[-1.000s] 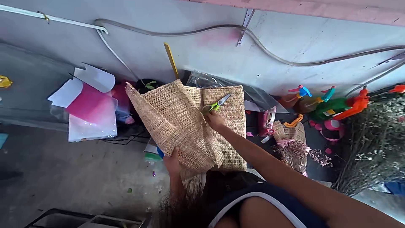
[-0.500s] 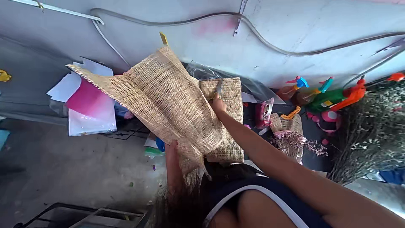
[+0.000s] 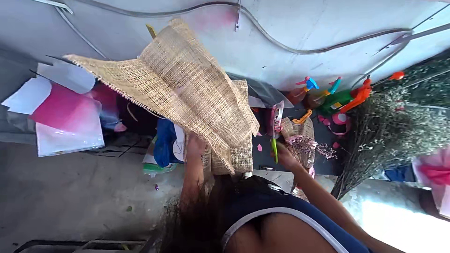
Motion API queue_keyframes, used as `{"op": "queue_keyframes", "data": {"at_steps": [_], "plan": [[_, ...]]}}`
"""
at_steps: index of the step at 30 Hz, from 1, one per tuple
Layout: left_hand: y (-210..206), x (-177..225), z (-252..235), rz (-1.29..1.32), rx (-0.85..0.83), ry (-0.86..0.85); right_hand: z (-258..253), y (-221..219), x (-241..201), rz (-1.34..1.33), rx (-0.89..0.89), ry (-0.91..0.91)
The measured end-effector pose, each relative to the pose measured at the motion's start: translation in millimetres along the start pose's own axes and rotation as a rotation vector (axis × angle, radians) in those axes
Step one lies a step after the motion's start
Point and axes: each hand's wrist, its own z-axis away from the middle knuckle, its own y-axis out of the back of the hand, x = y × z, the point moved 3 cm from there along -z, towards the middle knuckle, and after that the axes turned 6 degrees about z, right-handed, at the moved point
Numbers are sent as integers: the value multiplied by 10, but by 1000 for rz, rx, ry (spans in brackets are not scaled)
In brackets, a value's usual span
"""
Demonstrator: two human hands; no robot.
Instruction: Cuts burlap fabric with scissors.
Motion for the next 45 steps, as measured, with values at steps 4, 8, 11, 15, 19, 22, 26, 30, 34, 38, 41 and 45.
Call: {"op": "queue_keyframes", "data": {"at_steps": [4,8,11,15,19,22,26,30,34,38,41,45], "plan": [[-11,-49,-135,-15,-76,13,553,-296,289,16,-243,-108],[-114,48,-23,-4,-62,-65,412,-732,186,-60,-403,-48],[-234,162,146,2,-141,-161,289,-908,17,-66,-453,59],[-485,344,474,-96,-74,-116,344,-966,-164,-147,-424,199],[-391,323,392,-61,-161,-144,436,-869,-146,-101,-427,230],[-502,396,472,-136,-120,-96,482,-816,-165,-52,-414,224],[-446,336,466,-87,-170,-90,477,-778,-117,-72,-392,243],[-409,335,450,-23,-263,-99,574,-729,-182,-14,-369,281],[-373,285,416,-46,-294,-25,583,-776,-263,-74,-372,272],[-431,228,487,-117,-257,11,516,-835,-309,-178,-475,290],[-533,302,554,-87,-189,-45,626,-793,-258,-204,-523,288],[-540,440,531,-44,-219,-101,743,-651,-229,-85,-478,309]]}}
